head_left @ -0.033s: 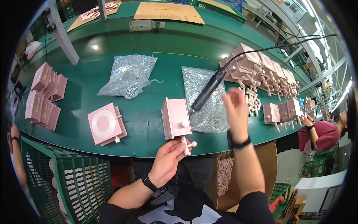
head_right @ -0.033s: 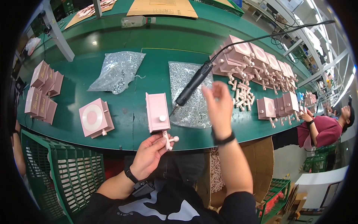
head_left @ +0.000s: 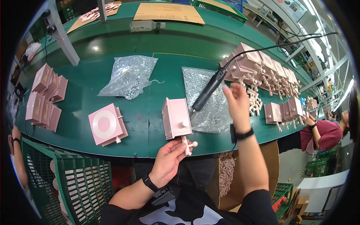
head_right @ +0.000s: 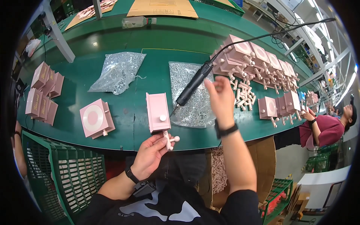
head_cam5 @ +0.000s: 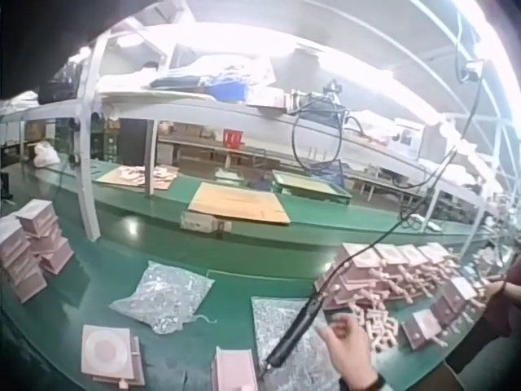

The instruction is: The person assembles pink boxes by inserting a white plastic handle into each box and securing it with a screw using a power screwdriver. They then move the completed boxes to a stack on the table and pick up new boxes to repeat the process.

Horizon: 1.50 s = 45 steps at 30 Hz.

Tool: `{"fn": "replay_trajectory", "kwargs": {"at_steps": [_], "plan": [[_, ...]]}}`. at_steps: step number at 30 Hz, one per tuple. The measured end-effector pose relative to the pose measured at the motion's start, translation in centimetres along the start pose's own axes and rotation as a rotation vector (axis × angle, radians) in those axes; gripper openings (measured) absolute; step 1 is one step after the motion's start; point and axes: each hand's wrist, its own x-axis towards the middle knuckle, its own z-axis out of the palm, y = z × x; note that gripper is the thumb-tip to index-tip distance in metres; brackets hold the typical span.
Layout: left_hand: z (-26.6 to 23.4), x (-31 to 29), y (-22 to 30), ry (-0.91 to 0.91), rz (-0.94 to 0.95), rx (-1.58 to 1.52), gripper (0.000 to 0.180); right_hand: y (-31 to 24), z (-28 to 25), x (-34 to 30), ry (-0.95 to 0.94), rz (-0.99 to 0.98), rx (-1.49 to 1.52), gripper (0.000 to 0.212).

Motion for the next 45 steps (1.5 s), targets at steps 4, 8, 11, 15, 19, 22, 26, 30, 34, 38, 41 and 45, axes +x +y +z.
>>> {"fn": "replay_trajectory", "kwargs": {"at_steps": [4,8,11,15,19,22,26,30,34,38,41,45], "plan": [[0.8,0.8,0.0,-0.007,0.007,-0.004,0.023,2.0,1.1,7.8,-0.094,0.145,-0.306,0.059],[0.7,0.7,-0.1,0.008,0.052,-0.003,0.022,1.9,3.4,9.4,-0.195,0.311,-0.206,0.057],[0.4,0.9,-0.2,-0.025,0.062,-0.011,0.022,1.1,3.5,9.1,-0.201,0.257,-0.049,0.052],[-0.1,0.7,-0.4,0.049,0.035,-0.016,0.022,-4.6,2.1,4.6,-0.162,-0.062,0.233,0.038],[-0.1,0.2,-0.3,0.043,0.053,-0.022,0.025,-8.2,1.6,-2.9,-0.172,-0.298,0.462,0.026],[0.5,0.6,-0.6,0.041,0.038,-0.027,0.026,-6.7,2.7,-4.8,-0.276,-0.207,0.689,0.024],[0.1,0.7,-0.5,0.030,0.039,-0.008,0.026,-6.3,1.8,-5.7,-0.301,-0.207,0.885,0.023],[0.8,0.3,-0.1,0.013,0.038,0.004,0.026,-9.6,-1.0,-7.3,-0.166,-0.275,1.012,0.022],[0.6,0.3,0.0,0.028,0.044,-0.006,0.026,-11.1,-0.9,-8.8,-0.264,-0.227,1.009,0.024],[0.7,0.3,0.1,0.029,0.033,0.003,0.026,-10.7,0.1,-9.1,-0.303,-0.256,0.993,0.025],[0.5,0.5,-0.2,0.019,0.043,-0.010,0.026,-10.5,0.4,-9.0,-0.307,-0.261,0.979,0.026],[0.4,0.6,-0.4,0.018,0.045,-0.029,0.025,-10.4,0.7,-9.0,-0.311,-0.263,0.957,0.026]]}}
